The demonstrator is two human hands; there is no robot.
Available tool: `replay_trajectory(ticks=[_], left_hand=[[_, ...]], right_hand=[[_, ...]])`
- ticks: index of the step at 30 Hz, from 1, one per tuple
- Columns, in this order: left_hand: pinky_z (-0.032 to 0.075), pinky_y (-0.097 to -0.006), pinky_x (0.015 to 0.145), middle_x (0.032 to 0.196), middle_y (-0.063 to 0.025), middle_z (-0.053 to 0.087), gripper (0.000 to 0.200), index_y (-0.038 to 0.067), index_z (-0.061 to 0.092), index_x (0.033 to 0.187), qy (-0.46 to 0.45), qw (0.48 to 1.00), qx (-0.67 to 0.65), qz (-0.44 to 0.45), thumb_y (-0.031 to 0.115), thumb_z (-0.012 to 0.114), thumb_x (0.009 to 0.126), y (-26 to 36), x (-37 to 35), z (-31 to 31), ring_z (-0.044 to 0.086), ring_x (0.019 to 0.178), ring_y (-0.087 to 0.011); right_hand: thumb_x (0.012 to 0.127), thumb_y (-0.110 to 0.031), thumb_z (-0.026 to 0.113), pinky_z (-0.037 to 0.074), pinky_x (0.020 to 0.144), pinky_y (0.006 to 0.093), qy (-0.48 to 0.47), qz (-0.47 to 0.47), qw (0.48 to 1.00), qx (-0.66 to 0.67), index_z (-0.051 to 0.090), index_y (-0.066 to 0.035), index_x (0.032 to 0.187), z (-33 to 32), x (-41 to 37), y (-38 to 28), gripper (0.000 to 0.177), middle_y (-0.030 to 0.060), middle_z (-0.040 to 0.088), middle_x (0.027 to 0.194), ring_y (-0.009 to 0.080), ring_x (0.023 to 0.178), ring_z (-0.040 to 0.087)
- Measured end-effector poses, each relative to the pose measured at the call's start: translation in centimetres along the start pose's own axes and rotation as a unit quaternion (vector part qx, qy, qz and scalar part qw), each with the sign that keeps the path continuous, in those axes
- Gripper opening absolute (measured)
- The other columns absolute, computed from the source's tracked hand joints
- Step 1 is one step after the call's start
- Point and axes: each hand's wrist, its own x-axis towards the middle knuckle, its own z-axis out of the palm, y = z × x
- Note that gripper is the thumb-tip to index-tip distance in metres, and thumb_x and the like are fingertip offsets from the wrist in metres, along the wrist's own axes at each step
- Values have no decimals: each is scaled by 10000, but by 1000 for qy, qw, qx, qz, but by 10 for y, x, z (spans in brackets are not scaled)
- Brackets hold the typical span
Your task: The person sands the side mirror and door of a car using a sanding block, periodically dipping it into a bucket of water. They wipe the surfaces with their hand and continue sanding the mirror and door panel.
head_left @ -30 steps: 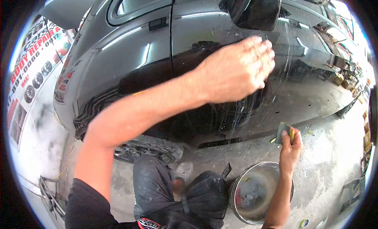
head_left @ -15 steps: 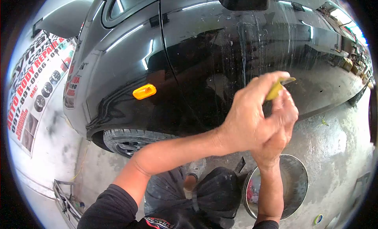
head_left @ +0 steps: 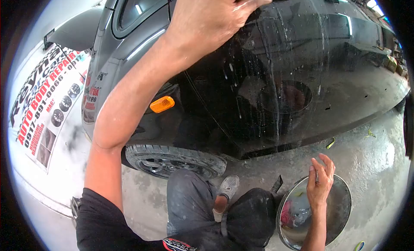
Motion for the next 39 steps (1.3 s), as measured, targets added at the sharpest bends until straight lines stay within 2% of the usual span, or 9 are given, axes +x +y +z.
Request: replay_trajectory(ticks=[2,6,10,13,18,22,31,35,39], left_hand=[[516,-372,667,828,-159,679,150,14,685,951,-38,999,29,7,46,781,840,-2,6,5,674,749,-326],[497,-388,648,799,-161,656,142,14,674,915,-23,998,32,57,40,780,824,-11,4,18,641,716,-332],[493,-386,635,783,-156,648,122,12,681,892,-84,989,122,27,30,777,819,4,6,0,640,703,-310],[484,-369,608,763,-147,643,110,7,688,862,-127,985,114,-1,11,782,805,11,10,-12,642,685,-283],[477,-349,583,742,-125,642,107,4,695,838,-95,994,-22,47,-19,786,786,-21,10,-4,636,663,-263],[491,-348,593,744,-116,640,115,12,707,845,-104,989,70,78,-4,802,782,-16,10,-4,640,666,-265],[486,-402,629,760,-116,596,130,7,634,785,-47,976,117,178,15,763,801,-17,23,25,624,722,-293],[492,-405,658,764,-113,600,112,18,645,794,-80,967,175,166,31,756,808,-10,29,23,622,748,-294],[485,-405,652,762,-120,600,129,20,630,779,-83,977,134,146,35,755,805,-13,15,13,616,731,-288]], right_hand=[[894,19,670,523,915,433,0,-8,1000,-19,732,-11,1115,-1,-2,6,231,194,617,1300,359,1125,605],[902,10,667,490,955,435,12,12,1000,-16,737,-10,1105,-11,0,7,215,188,619,1304,340,1060,628],[902,18,671,497,949,425,26,31,999,-23,741,-10,1112,-14,-1,9,223,188,621,1308,329,1094,629],[901,33,672,520,916,414,36,29,999,-11,739,-12,1129,-16,1,11,242,188,623,1305,335,1125,616],[914,32,670,533,926,426,36,40,999,-3,733,-22,1152,-20,2,18,252,199,610,1319,359,1196,600],[920,23,666,523,955,455,25,49,998,-23,726,-23,1160,-24,2,19,251,206,607,1324,374,1236,589],[918,14,671,505,993,480,15,67,997,-32,721,-27,1172,-24,1,23,262,209,608,1327,385,1248,590],[913,13,677,502,996,482,21,81,996,-26,723,-31,1176,-25,1,22,271,211,608,1323,384,1243,593],[914,14,677,501,999,481,26,77,996,-28,724,-36,1183,-28,1,24,277,212,606,1328,383,1242,594]])
